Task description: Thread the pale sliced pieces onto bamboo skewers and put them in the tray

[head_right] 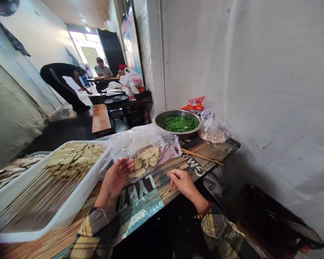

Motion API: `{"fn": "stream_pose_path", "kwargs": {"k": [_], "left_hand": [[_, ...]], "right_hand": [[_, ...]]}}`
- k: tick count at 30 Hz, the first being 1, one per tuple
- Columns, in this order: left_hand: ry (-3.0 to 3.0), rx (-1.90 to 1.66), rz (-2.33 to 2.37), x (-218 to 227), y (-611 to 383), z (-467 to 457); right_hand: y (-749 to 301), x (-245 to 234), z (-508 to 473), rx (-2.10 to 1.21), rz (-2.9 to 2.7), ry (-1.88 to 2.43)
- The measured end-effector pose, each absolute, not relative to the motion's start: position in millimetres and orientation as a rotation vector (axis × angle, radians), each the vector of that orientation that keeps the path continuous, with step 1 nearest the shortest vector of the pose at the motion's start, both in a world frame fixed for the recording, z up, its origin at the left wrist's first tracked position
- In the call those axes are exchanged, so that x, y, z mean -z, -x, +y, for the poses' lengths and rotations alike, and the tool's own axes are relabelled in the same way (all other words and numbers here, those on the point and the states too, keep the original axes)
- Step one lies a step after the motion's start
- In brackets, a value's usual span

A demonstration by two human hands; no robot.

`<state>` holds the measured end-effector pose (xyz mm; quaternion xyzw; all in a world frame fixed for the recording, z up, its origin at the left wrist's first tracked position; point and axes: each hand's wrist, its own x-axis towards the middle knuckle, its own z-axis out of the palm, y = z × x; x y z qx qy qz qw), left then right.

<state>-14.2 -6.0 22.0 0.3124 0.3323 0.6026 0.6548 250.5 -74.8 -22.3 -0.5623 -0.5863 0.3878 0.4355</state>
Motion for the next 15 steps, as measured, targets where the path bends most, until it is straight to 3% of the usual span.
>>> {"fn": "stream_pose_path", "kwargs": {"k": [5, 15], "left_hand": [[-0.7, -1.363, 0.744, -22.3, 14.7, -5.0], [-0.633, -1.405, 0.735, -26.3, 17.4, -12.3]], "right_hand": [[-298.5, 12.5, -46.7, -0.229, -1.655, 1.618], [-358.8, 34.2, 0.6, 0.283, -1.851, 1.713]]}}
